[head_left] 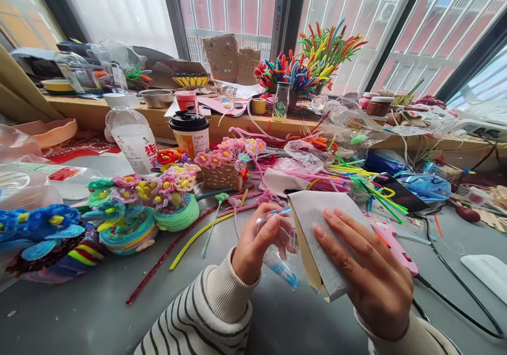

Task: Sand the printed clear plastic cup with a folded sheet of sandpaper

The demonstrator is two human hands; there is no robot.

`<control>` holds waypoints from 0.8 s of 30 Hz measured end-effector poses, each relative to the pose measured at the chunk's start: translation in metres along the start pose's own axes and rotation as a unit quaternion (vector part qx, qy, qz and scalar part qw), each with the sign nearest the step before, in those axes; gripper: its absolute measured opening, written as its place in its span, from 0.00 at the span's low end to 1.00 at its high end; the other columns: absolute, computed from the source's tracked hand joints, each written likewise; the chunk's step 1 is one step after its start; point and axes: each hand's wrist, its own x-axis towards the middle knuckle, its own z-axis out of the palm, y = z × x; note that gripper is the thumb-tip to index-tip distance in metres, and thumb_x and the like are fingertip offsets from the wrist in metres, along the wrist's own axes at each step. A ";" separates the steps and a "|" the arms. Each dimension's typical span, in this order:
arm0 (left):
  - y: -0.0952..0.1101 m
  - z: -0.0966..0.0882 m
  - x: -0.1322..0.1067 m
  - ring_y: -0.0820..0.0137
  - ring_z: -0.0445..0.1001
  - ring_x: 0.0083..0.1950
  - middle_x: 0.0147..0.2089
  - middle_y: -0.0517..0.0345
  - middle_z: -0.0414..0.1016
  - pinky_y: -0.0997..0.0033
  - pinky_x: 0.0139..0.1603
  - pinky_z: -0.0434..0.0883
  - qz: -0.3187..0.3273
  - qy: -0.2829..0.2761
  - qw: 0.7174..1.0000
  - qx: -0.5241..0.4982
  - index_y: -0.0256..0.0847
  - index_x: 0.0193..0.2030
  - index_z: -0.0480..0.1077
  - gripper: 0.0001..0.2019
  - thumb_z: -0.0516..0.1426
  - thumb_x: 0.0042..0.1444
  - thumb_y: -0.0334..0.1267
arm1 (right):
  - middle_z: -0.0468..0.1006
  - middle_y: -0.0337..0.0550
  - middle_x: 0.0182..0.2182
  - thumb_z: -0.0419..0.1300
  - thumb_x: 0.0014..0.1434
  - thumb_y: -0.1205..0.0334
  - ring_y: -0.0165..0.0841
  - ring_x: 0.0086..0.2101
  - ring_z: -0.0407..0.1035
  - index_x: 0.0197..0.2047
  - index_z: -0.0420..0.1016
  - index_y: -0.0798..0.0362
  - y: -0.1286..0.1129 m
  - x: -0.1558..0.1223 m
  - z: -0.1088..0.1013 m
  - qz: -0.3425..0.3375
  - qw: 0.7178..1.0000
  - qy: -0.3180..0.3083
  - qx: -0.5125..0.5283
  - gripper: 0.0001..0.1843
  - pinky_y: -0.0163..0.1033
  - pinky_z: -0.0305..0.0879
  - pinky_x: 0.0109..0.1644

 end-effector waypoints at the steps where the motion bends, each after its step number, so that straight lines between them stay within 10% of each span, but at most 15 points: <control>1: -0.001 -0.001 0.000 0.73 0.71 0.21 0.25 0.62 0.70 0.76 0.19 0.65 -0.002 -0.006 1.000 0.001 0.39 0.36 0.64 0.16 0.57 0.48 0.50 | 0.68 0.50 0.52 0.49 0.58 0.74 0.40 0.52 0.63 0.53 0.67 0.55 0.000 0.000 -0.001 0.002 1.000 0.003 0.000 0.20 0.46 0.64 0.53; 24: 0.003 -0.004 0.002 0.70 0.73 0.26 0.31 0.59 0.72 0.75 0.19 0.66 -0.061 -0.021 0.997 -0.048 0.42 0.39 0.64 0.18 0.55 0.48 0.53 | 0.66 0.51 0.54 0.48 0.57 0.74 0.40 0.53 0.62 0.55 0.65 0.56 0.008 0.002 -0.005 0.021 0.999 0.023 0.011 0.22 0.45 0.60 0.56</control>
